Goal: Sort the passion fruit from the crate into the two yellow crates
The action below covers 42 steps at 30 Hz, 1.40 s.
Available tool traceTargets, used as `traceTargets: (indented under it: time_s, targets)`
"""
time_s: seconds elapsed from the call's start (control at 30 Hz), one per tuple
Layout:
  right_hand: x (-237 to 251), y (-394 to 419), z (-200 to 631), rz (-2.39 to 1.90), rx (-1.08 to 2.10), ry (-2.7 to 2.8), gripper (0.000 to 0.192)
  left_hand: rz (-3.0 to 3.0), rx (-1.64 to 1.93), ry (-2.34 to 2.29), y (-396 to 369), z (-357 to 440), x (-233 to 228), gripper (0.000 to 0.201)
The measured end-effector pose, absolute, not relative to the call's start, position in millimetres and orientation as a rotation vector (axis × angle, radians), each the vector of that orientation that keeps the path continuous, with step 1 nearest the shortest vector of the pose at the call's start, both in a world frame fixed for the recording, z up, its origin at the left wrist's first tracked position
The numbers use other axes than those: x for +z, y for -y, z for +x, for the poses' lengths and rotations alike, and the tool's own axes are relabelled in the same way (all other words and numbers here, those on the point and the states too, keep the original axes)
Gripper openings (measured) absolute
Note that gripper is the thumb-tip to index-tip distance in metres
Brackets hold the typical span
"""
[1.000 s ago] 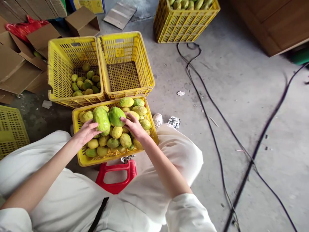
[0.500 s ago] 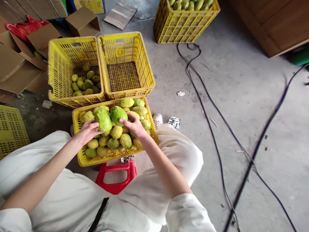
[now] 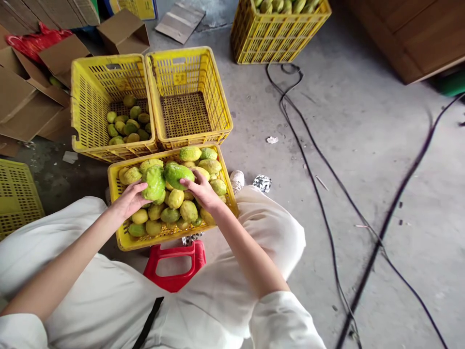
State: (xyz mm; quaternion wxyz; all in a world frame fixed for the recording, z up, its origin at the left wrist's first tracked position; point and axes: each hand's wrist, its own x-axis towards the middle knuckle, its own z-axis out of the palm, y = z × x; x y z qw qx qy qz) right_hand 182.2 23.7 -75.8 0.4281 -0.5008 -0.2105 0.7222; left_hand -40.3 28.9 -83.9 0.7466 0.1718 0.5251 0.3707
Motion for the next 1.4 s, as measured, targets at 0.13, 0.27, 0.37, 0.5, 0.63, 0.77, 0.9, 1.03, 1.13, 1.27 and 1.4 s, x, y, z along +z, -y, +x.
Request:
traceTargets:
  time_s: [0.13,0.27,0.37,0.5,0.63,0.77,0.9,1.03,1.13,1.27,1.4]
  targets:
    - [-76.4,-24.4,182.7,-1.25,1.799,0.495,0.038,0.342,0.817,-1.176,-28.9,-38.1,-83.1,0.03]
    - [-79.9,-25.0,182.6,-1.254,1.818,0.459,0.039,0.256,0.843,-1.225,-29.1,-36.1,-85.1,0.022]
    - [-82.7,-25.2,181.9,-1.265,1.775,0.437,0.045,0.214,0.871,-1.254,-30.1,-36.4,-86.5,0.019]
    - [-84.9,-25.6,182.3,-1.26,1.71,0.438,0.044,0.235,0.847,-1.271,-30.8,-38.2,-84.9,0.023]
    - [-83.9,-25.4,185.2,-1.274,1.716,0.459,0.045,0.258,0.829,-1.274,-29.2,-37.8,-83.2,0.03]
    - [-80.7,-25.5,186.2,-1.28,1.753,0.447,0.049,0.241,0.86,-1.282,-28.9,-37.0,-86.5,0.03]
    - [-78.0,-26.7,183.6,-1.26,1.745,0.451,0.043,0.167,0.889,-1.312,-32.0,-38.0,-87.4,0.026]
    - [-77.8,-26.4,181.4,-1.23,1.779,0.489,0.029,0.162,0.882,-1.312,-33.0,-37.9,-82.9,0.024]
    - [-78.3,-25.4,181.5,-1.208,1.797,0.476,0.023,0.186,0.882,-1.29,-32.3,-37.6,-81.6,0.027]
    - [-79.3,-25.0,181.9,-1.231,1.814,0.419,0.021,0.158,0.898,-1.315,-34.2,-38.7,-84.3,0.026]
    - [-84.7,-24.5,178.4,-1.254,1.826,0.361,0.022,0.114,0.923,-1.336,-36.6,-39.2,-86.7,0.025]
